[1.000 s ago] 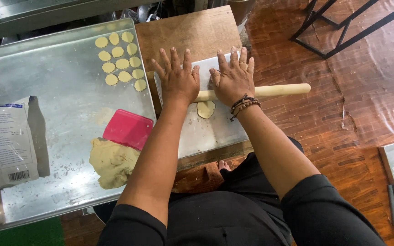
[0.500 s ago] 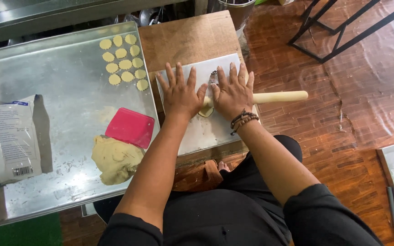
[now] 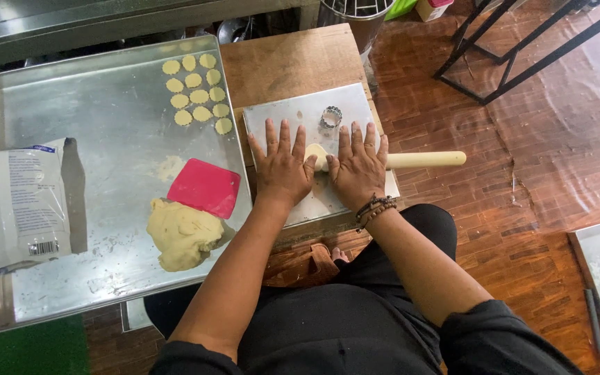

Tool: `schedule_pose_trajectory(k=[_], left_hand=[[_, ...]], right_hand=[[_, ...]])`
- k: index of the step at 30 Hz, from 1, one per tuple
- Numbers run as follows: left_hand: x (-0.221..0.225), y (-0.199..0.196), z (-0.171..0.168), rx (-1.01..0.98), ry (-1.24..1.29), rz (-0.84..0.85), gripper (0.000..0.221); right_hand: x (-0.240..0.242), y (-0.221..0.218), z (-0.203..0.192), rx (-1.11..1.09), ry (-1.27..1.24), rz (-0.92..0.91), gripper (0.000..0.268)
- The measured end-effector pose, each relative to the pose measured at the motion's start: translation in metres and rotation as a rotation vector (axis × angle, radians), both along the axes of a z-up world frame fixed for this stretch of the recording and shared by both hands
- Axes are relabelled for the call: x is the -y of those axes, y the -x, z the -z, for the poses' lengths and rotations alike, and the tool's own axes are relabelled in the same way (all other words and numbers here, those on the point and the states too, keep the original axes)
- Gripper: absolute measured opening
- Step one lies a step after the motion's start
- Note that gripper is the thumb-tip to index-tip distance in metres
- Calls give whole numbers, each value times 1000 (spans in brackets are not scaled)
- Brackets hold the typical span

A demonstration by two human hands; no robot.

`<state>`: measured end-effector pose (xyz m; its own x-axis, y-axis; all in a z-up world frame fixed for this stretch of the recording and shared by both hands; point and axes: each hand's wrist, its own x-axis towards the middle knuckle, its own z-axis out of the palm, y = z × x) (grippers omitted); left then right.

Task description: Rolling out dough with a wooden pin and cutting it into small circular shapes using a metal cutter.

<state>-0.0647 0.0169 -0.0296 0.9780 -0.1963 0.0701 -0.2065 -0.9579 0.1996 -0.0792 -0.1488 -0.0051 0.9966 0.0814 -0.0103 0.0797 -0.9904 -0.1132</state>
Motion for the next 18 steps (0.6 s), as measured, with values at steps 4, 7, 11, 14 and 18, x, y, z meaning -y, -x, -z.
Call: schedule_pose_trajectory(k=[4,7,11,14,18], left_hand=[[0,18,-3,-7,-4,2,70],[-1,29,1,45,40,31,71],[-4,46,5,114,55,68,73],[-6,56,6,124,66,90,74],[-5,70,9,108,68,93,76]], right_hand=[[1,15,9,34,-7,-6,70],[1,25,9,50,-19,-12,71],[3,40,8,41,-2,-31,71],[5,51,8,67,-13,-64,69],[9,65,13,104,-1,-98,69]])
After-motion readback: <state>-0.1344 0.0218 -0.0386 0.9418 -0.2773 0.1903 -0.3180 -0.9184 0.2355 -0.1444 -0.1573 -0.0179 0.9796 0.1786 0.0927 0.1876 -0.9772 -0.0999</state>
